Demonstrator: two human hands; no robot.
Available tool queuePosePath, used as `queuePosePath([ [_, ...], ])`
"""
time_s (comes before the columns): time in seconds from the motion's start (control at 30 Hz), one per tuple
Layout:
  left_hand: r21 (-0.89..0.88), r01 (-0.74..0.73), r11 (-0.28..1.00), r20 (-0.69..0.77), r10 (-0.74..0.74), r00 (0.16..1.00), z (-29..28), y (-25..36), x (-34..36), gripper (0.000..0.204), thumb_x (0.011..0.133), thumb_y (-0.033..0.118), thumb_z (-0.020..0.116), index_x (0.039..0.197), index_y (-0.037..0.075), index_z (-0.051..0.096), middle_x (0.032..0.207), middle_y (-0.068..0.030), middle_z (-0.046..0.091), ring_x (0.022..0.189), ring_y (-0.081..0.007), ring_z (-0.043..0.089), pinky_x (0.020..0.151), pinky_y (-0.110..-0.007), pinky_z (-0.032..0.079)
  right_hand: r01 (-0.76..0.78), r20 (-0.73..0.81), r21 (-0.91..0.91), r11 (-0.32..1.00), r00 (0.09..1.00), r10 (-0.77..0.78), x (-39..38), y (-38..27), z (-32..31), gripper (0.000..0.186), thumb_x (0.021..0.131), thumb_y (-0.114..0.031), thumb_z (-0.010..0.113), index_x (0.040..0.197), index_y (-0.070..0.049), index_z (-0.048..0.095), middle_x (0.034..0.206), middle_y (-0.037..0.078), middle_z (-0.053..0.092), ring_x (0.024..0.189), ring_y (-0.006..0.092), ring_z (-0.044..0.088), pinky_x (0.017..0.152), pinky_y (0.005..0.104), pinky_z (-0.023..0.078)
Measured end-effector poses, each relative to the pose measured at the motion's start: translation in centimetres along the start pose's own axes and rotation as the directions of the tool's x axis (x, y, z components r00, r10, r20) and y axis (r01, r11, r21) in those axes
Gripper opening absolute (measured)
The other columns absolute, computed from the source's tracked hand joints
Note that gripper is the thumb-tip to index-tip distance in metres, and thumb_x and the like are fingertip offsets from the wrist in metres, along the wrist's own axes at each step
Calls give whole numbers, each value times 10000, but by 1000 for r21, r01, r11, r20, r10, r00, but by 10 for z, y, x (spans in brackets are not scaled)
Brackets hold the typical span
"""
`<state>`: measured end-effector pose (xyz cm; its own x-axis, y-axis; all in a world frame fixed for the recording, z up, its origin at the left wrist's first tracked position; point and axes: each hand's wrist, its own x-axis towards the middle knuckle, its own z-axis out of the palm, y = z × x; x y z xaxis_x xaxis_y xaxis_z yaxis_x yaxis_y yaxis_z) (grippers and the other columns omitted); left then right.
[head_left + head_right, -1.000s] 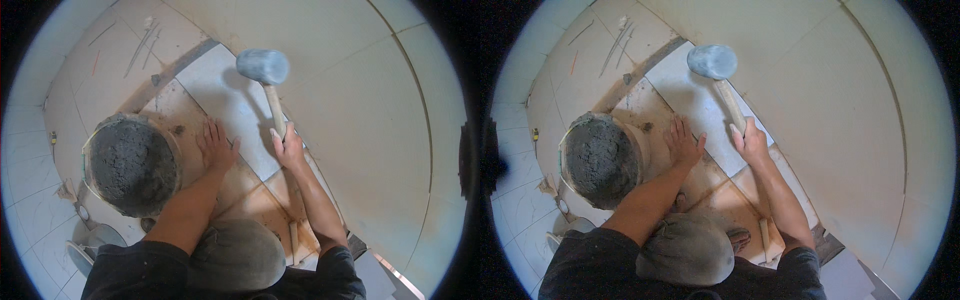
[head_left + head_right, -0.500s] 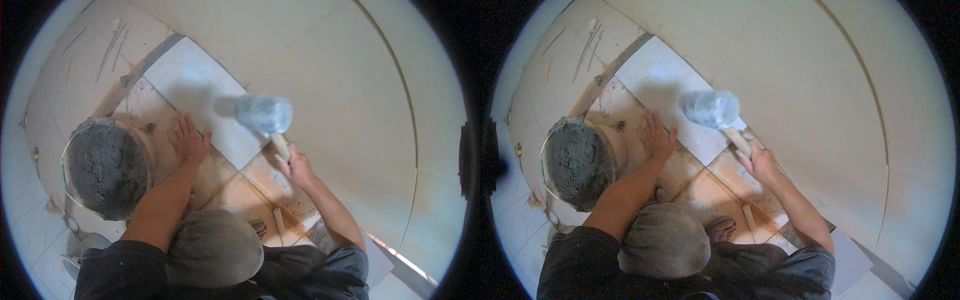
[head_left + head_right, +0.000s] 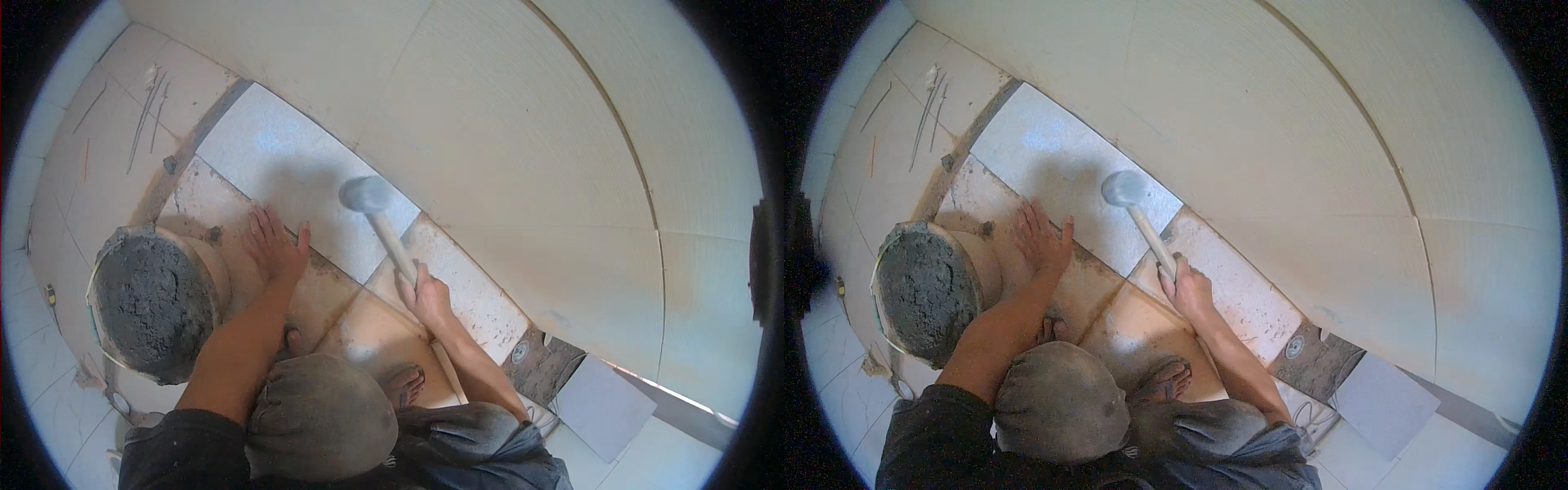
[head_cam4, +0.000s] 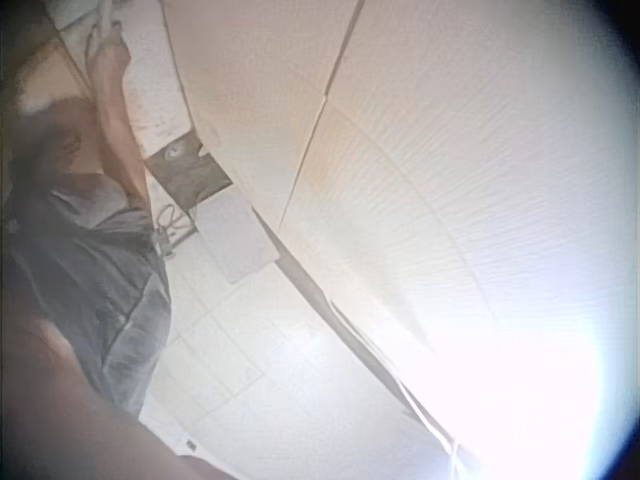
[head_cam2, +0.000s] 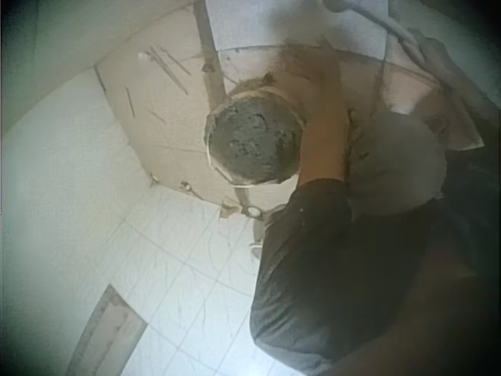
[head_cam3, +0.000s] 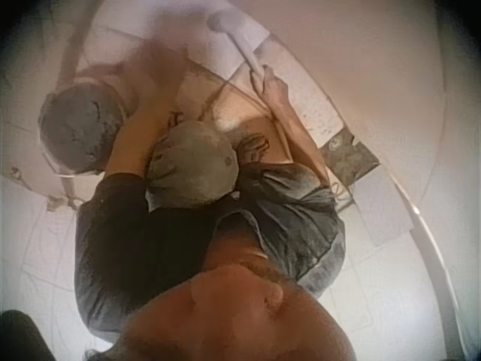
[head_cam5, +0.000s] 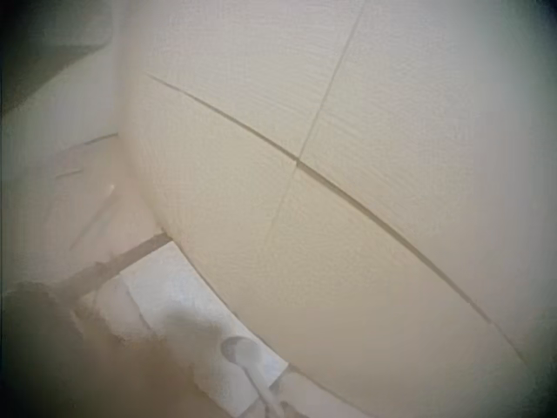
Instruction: Lay a floor tile into position and tap it down with a rubber mallet.
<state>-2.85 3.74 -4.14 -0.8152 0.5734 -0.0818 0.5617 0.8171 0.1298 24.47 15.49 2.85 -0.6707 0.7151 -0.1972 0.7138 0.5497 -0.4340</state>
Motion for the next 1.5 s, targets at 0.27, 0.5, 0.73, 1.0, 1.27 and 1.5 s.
queuePosePath([
  [0.27, -2, -34, 999, -35, 34, 999, -7, -3, 2, 892, 960, 614, 428, 1569, -3, 221, 1661, -191, 139, 1535, -318, 132, 1204, -584, 110, 44, -196, 313, 949, 980, 19, 1, -7, 9, 302, 923, -218, 687, 1093, -11, 547, 718, 203, 666, 652, 389, 693, 578, 456, 535],
  [0.5, -39, 6, 999, -28, -7, 1000, -6, -17, 1, 904, 956, 619, 452, 1571, -2, 221, 1671, -174, 117, 1529, -350, 141, 1202, -597, 104, 78, -181, 406, 911, 983, -4, 0, -26, -24, 299, 919, -196, 695, 1113, -20, 549, 751, 211, 677, 662, 390, 697, 575, 448, 536],
  [0.73, -36, 22, 999, 48, -20, 999, -8, 1, -1, 916, 959, 641, 408, 1578, 1, 190, 1668, -170, 128, 1540, -308, 114, 1207, -582, 92, 48, -1, -38, 998, 999, -48, -4, 11, -9, 300, 931, -207, 691, 1103, -6, 548, 735, 215, 663, 633, 366, 693, 554, 427, 526],
  [1.0, -41, 19, 999, 34, -18, 999, -6, 0, 1, 867, 967, 640, 394, 1601, 86, 182, 1685, -97, 97, 1545, -295, 101, 1209, -595, 104, 2, -55, 85, 996, 998, 3, -1, 14, -5, 325, 914, -216, 700, 1090, 3, 538, 763, 223, 674, 663, 389, 687, 597, 456, 537],
  [1.27, 22, -3, 1000, 72, 1, 997, -10, -4, 1, 778, 979, 607, 397, 1609, 195, 199, 1685, 3, 142, 1543, -284, 107, 1217, -587, 65, 109, -161, 314, 943, 985, -61, -3, 2, -13, 390, 902, -216, 695, 1178, 14, 545, 786, 220, 681, 710, 401, 688, 629, 478, 545],
  [1.5, -17, -9, 1000, 14, 9, 1000, -14, -13, 2, 804, 967, 594, 420, 1604, 154, 201, 1683, 5, 135, 1538, -287, 123, 1220, -579, 52, 14, -75, 163, 986, 997, -2, -1, -6, -16, 399, 917, -198, 688, 1216, 13, 527, 695, 199, 660, 625, 388, 675, 576, 454, 527],
])
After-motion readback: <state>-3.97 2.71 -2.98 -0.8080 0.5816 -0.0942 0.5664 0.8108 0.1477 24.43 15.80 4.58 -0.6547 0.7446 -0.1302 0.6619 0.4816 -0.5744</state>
